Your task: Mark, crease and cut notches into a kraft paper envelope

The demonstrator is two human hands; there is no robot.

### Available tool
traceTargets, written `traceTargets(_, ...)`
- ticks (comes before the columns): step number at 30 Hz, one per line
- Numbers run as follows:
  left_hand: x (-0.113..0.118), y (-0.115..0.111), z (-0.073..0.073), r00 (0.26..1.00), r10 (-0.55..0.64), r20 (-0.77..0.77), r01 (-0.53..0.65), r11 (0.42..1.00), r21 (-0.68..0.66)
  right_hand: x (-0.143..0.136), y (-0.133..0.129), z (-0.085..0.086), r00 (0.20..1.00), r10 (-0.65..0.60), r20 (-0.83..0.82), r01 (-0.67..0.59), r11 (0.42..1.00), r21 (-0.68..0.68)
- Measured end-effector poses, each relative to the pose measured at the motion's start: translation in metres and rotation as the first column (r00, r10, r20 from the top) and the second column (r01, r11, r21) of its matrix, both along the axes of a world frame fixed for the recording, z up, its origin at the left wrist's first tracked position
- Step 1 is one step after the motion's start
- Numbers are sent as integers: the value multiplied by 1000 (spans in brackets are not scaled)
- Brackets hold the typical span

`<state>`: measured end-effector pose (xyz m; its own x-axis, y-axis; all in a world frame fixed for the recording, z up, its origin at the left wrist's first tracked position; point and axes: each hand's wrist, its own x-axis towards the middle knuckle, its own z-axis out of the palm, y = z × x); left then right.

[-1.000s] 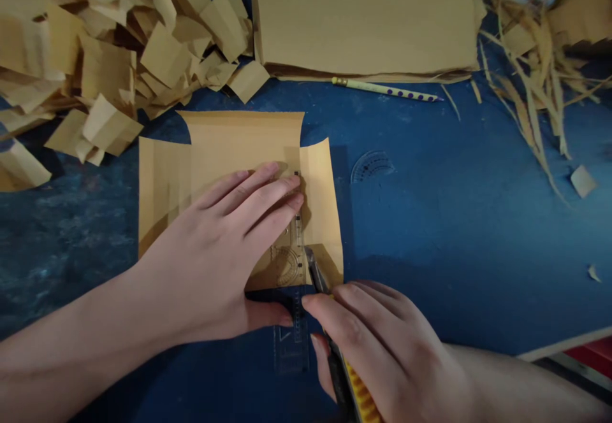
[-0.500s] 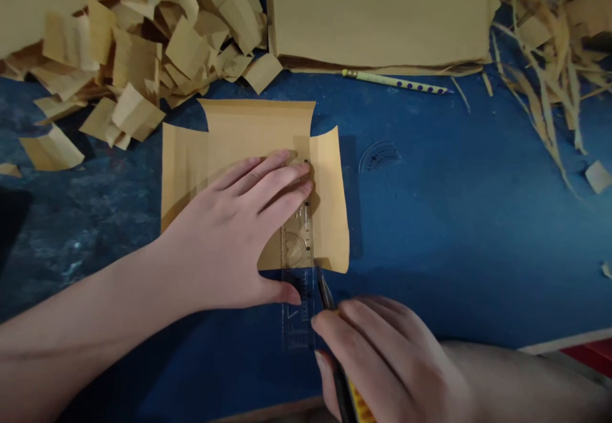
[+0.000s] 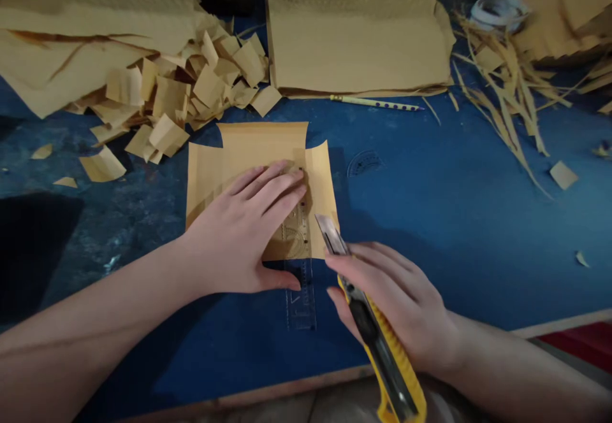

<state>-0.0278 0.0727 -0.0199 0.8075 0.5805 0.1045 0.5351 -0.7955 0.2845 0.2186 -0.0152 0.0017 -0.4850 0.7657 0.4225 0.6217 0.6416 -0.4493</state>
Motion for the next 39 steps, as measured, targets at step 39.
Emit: traceTargets(39, -10, -5, 0, 998, -7, -59, 10, 999, 54, 1, 6, -3, 991, -126, -52, 115, 978, -174)
